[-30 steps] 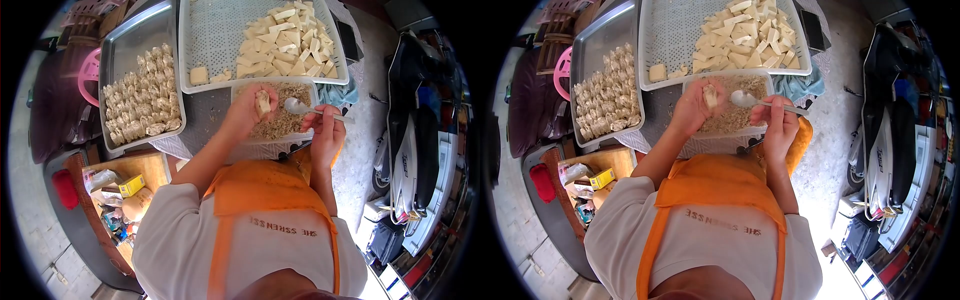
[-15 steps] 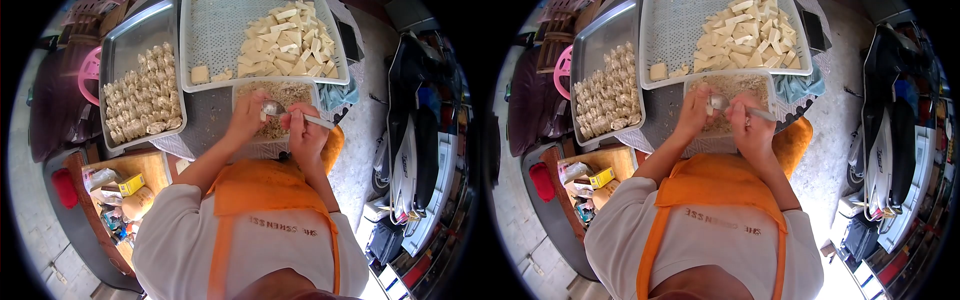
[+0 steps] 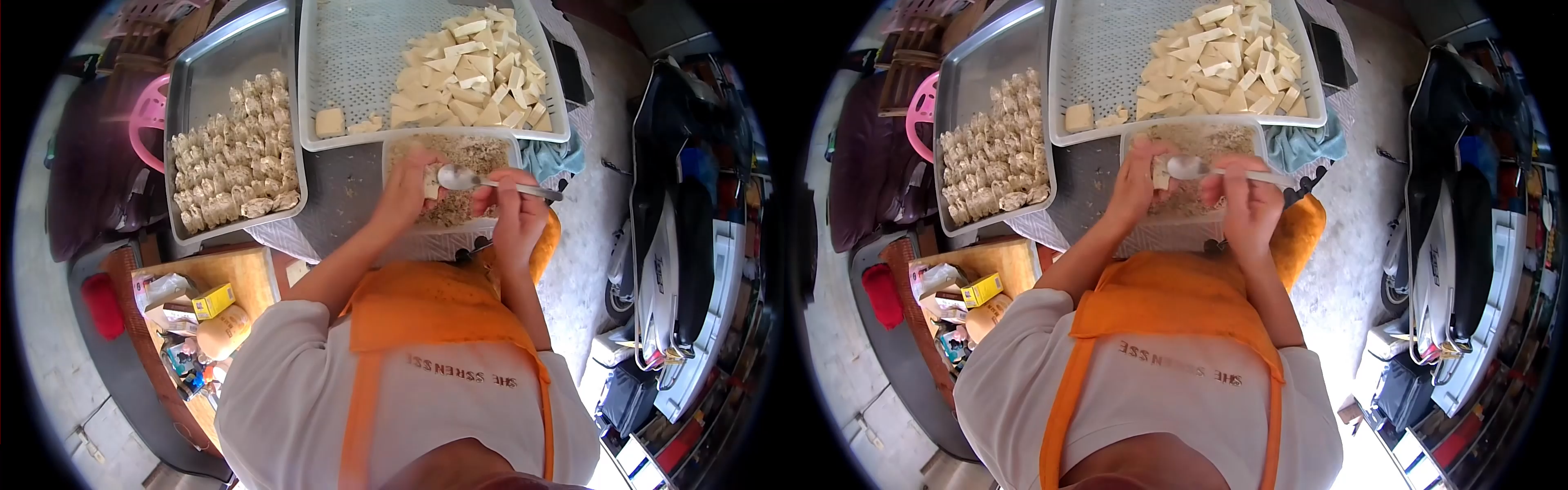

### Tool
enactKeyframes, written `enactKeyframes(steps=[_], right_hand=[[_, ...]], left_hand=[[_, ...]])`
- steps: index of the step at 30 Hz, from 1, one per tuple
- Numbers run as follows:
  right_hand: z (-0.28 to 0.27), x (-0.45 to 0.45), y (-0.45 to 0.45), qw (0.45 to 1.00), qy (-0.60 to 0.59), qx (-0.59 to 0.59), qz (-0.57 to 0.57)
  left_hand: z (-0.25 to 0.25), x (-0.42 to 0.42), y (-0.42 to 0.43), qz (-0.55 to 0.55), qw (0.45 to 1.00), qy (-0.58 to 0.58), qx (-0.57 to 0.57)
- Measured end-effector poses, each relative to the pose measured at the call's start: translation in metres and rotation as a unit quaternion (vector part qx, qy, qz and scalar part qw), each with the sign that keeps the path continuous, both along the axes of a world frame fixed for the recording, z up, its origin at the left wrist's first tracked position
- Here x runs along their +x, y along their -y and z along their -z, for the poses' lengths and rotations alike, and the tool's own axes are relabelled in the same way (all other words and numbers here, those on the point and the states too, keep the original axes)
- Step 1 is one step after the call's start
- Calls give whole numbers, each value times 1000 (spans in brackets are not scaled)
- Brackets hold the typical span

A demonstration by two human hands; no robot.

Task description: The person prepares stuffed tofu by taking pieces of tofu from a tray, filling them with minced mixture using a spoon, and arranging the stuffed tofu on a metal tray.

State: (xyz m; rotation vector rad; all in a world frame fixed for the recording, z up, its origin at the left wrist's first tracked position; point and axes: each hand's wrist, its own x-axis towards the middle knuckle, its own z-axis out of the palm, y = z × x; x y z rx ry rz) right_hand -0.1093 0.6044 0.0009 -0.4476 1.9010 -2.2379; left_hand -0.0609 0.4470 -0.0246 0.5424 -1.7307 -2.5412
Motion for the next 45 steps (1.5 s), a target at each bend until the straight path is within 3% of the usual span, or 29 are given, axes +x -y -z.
enactKeyframes(steps=[2,3,5,11,14,17,23,26,29,35,38,41,44,45], right_hand=[[2,-9,-7,998,9,-35,51],[3,-12,-10,996,15,-51,76],[1,-16,-13,995,-1,-7,98],[28,-21,-12,988,-50,122,81],[27,-20,-9,971,-108,201,65],[30,-21,-11,968,-123,210,60],[35,-22,-12,958,-170,225,60],[27,-20,-11,957,-159,233,66],[28,-19,-10,956,-159,236,68],[27,-18,-9,956,-150,245,67],[31,-20,-10,950,-182,244,66],[35,-20,-11,943,-201,256,66],[31,-19,-9,938,-211,264,80],[32,-19,-11,939,-209,265,70]], left_hand=[[1,-2,5,39,996,-34,68],[-1,-3,5,42,998,-34,40],[-8,-6,3,50,998,-32,-20],[-2,-4,4,45,998,-19,30],[-5,-10,-4,-21,996,-36,84],[4,-4,9,58,998,0,28],[-15,-19,-2,7,981,-40,192],[-17,-14,-3,11,984,-59,166],[0,-8,8,83,987,-87,107],[-4,-14,4,-13,974,-54,219],[7,-12,10,44,976,-86,194],[-9,-8,6,15,994,-14,104],[-11,-7,3,-20,987,-32,156],[-5,-6,10,21,980,-35,196]])
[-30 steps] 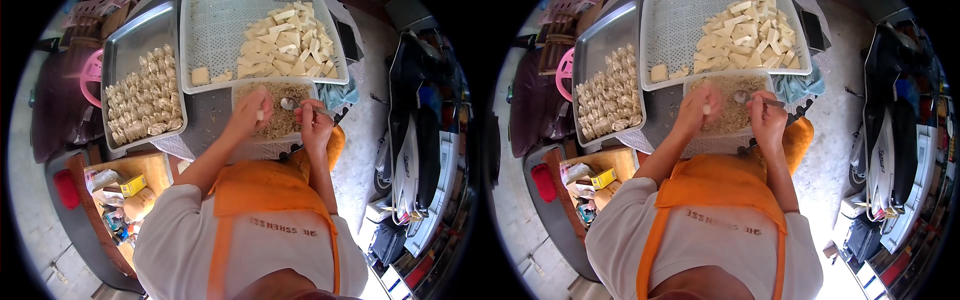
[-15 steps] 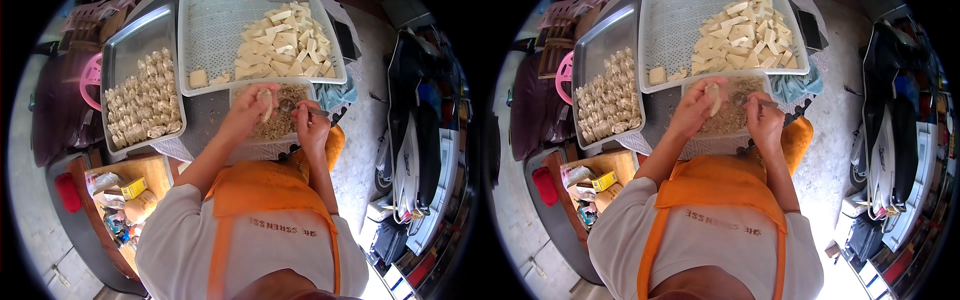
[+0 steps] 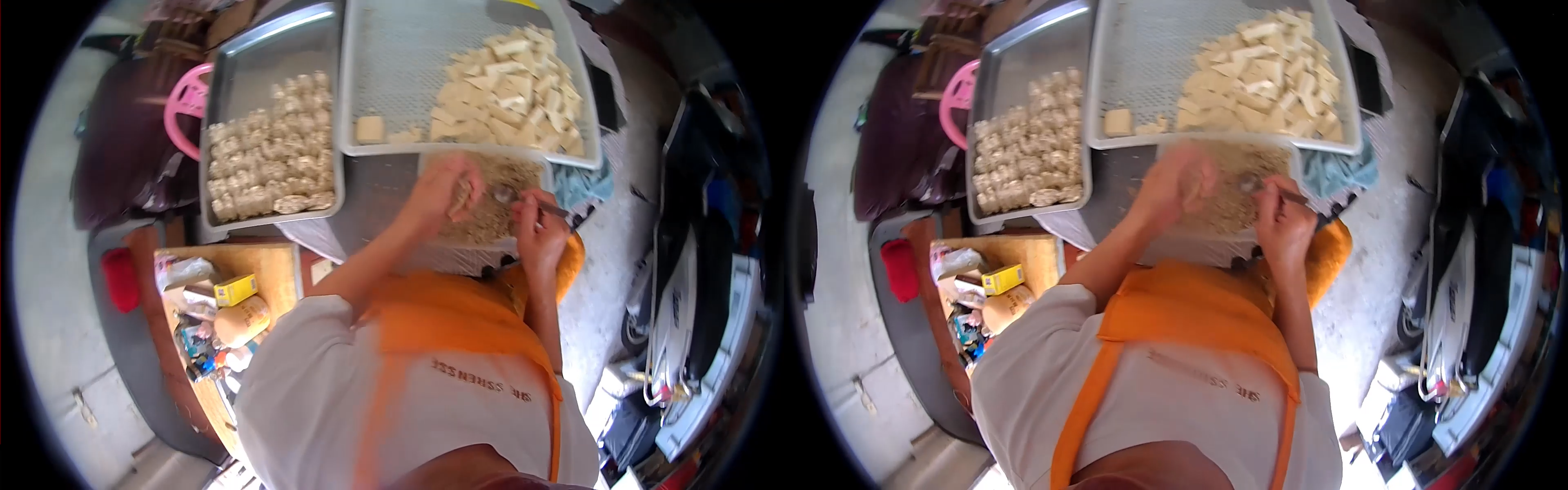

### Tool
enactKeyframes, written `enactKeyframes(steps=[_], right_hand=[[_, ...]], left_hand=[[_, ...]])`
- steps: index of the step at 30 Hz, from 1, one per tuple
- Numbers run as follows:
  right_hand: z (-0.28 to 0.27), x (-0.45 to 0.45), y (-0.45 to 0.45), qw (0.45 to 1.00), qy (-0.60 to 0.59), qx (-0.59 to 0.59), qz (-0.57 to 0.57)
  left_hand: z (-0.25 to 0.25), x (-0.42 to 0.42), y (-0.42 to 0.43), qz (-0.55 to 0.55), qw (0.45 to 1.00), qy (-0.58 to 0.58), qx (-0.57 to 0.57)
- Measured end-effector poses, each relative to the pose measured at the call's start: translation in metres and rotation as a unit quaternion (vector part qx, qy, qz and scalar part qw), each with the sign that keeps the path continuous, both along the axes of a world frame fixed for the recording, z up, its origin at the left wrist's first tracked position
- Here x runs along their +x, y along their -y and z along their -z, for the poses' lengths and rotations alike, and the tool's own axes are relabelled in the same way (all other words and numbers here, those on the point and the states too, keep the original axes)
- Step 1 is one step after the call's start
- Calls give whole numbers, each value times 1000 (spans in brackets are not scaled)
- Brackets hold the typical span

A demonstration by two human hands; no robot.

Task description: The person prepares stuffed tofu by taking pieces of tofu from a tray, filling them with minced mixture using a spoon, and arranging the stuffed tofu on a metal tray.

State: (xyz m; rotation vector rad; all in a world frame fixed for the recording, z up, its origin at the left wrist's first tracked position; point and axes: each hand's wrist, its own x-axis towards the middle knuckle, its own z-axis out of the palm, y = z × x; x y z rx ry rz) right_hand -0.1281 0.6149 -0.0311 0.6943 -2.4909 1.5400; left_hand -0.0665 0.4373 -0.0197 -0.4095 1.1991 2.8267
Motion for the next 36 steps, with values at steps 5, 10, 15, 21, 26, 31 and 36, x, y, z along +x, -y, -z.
enactKeyframes(steps=[5,10,15,21,26,31,36], right_hand=[[2,0,0,1000,19,-6,-10],[-1,0,-2,1000,17,4,-20],[-3,2,0,1000,26,16,-8],[2,0,1,1000,0,21,-3],[-1,-1,0,999,-26,39,-19],[1,-1,1,999,-24,28,-20],[4,-2,0,1000,-18,13,-17]], left_hand=[[16,2,33,-49,928,-6,-368],[-19,-16,153,-255,901,23,-350],[24,-22,336,-334,781,0,-528],[40,-9,431,-148,550,306,-763],[75,8,459,-108,558,219,-794],[43,7,444,37,641,298,-707],[32,4,425,-9,645,325,-691]])
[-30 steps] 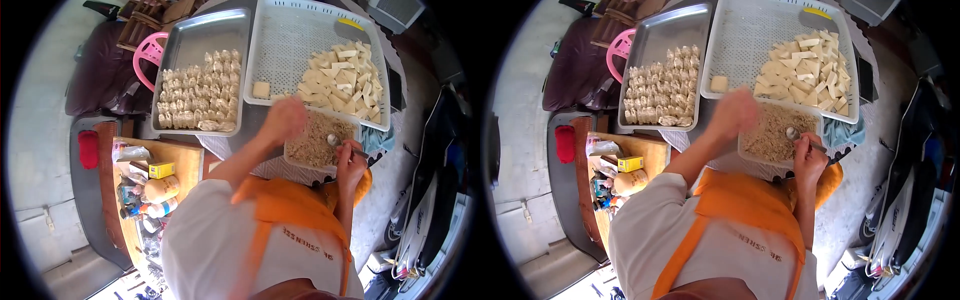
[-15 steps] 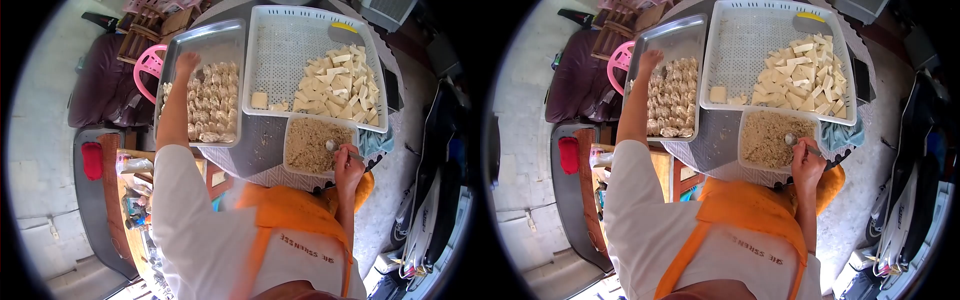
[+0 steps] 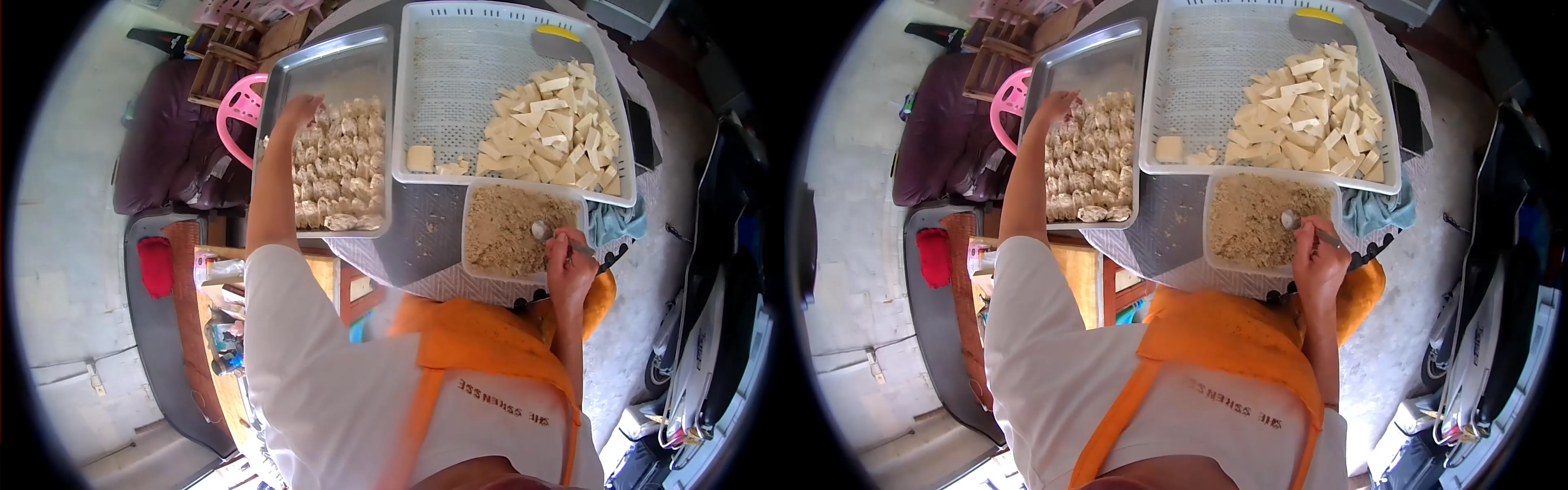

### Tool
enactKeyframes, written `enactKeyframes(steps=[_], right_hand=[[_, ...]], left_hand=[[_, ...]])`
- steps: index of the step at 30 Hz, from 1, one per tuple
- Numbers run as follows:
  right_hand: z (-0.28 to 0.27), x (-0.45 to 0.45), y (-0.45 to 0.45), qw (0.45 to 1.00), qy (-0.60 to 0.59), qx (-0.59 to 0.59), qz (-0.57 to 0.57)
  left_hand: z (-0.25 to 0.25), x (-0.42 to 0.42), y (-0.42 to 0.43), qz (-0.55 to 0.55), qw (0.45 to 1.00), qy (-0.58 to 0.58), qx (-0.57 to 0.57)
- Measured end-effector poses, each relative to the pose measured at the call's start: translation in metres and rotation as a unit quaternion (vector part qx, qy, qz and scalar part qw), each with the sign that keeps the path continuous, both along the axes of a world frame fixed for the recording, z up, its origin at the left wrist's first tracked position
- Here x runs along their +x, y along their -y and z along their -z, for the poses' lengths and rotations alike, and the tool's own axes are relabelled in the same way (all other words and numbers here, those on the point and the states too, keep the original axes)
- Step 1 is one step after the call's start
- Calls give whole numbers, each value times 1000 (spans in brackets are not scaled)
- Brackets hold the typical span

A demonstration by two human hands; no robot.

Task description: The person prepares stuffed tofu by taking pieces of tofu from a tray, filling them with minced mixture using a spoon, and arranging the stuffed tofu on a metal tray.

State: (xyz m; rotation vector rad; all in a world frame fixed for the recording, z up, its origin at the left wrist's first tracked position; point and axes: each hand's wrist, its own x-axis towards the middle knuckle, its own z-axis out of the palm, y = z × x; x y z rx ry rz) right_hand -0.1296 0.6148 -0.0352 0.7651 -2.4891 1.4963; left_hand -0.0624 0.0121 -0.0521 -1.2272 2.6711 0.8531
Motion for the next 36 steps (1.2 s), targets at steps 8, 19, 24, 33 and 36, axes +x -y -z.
enactKeyframes(steps=[8,19,24,33,36], right_hand=[[-4,-2,1,999,-50,5,2],[-3,-1,1,998,-60,20,4],[-3,-2,0,997,-71,18,0],[1,-3,-1,998,-55,-4,8],[0,0,-1,998,0,-60,25]], left_hand=[[-31,-88,-140,323,866,-268,-270],[-10,-205,-352,335,874,-307,-174],[-6,-216,-371,325,879,-245,-246],[-56,-130,-371,226,906,-325,152],[-59,-85,-379,132,807,-347,459]])
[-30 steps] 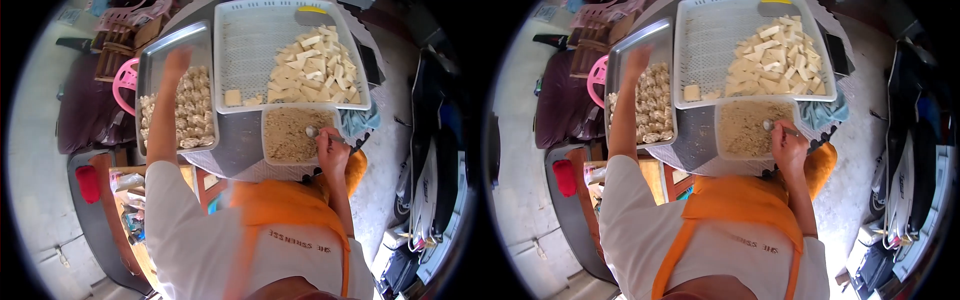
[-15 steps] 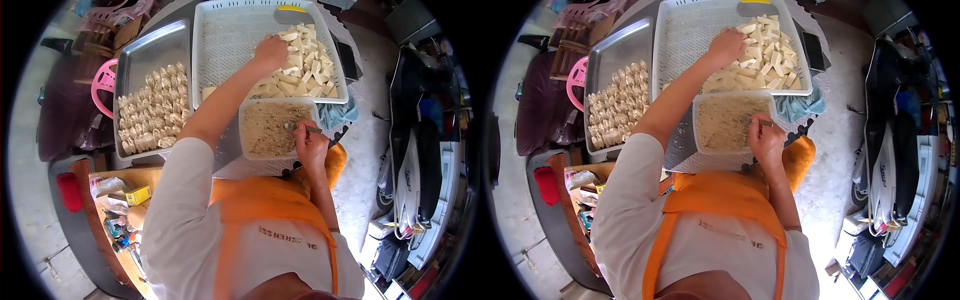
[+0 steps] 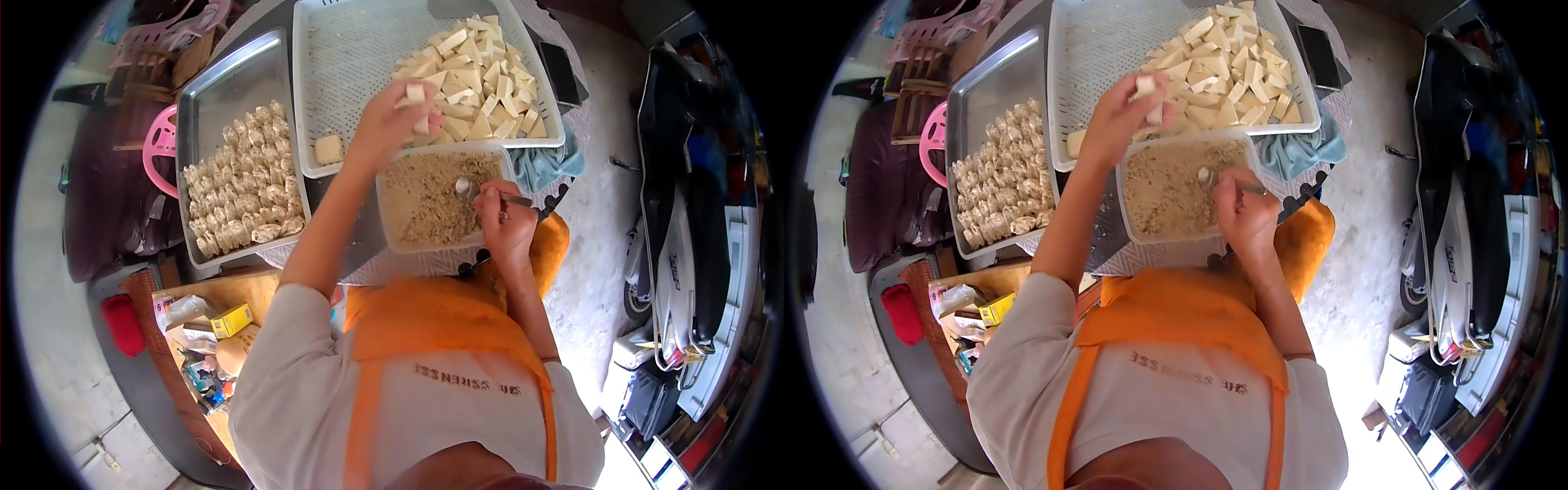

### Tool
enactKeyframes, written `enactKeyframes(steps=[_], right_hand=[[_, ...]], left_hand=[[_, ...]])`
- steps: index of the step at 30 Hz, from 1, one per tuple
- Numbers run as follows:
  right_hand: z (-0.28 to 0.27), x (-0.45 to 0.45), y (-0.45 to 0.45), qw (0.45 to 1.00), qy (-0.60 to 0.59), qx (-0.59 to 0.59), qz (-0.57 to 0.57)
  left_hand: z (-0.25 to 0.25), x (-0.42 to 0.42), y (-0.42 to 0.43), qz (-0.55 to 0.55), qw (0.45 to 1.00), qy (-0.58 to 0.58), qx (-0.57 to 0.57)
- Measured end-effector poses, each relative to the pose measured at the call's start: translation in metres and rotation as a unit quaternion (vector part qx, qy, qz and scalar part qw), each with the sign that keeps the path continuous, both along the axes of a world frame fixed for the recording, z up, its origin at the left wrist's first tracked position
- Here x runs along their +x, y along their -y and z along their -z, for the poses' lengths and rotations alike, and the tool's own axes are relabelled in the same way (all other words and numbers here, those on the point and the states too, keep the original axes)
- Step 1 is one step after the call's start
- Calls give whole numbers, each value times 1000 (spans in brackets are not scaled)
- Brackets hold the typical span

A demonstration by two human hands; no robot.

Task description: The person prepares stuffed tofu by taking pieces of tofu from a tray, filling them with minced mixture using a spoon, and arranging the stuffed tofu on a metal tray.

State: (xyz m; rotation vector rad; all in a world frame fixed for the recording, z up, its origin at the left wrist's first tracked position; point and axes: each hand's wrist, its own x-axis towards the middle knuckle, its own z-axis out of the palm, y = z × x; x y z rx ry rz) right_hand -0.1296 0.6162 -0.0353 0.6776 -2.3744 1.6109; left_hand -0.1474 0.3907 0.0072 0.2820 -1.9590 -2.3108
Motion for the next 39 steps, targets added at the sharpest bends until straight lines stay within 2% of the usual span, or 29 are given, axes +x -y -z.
enactKeyframes(steps=[2,5,6,8,14,20,24,27,29,30,31,33,35,36,37,39], right_hand=[[-2,0,1,997,47,-61,6],[-12,3,0,981,127,-149,15],[-14,4,1,971,143,-188,22],[-12,7,-2,987,73,-141,5],[-30,17,1,992,-79,19,-94],[-29,19,9,987,-98,44,-117],[-26,19,19,984,-146,34,-99],[-23,19,24,975,-165,62,-138],[-19,14,21,981,-127,38,-139],[-17,11,19,984,-107,25,-141],[-18,8,18,994,-10,-42,-98],[-20,1,15,968,183,-172,-7],[-10,-18,11,993,114,-19,-12],[-9,-23,11,995,78,56,-15],[-16,-25,11,953,96,288,-25],[-7,-26,17,951,209,165,-158]], left_hand=[[5,33,-13,49,997,21,48],[18,63,-39,70,978,27,196],[21,65,-43,65,978,25,198],[24,68,-47,57,978,19,199],[28,67,-48,39,987,53,150],[28,68,-47,47,998,31,12],[40,68,-47,68,998,12,-5],[38,68,-48,98,995,8,-7],[43,67,-42,119,993,15,-3],[42,68,-44,83,996,16,31],[41,68,-48,48,997,18,64],[39,67,-51,-3,995,-8,98],[38,64,-50,-38,992,-65,98],[37,64,-50,-30,993,-53,100],[36,64,-49,-22,994,-43,100],[36,63,-48,-28,994,-37,96]])
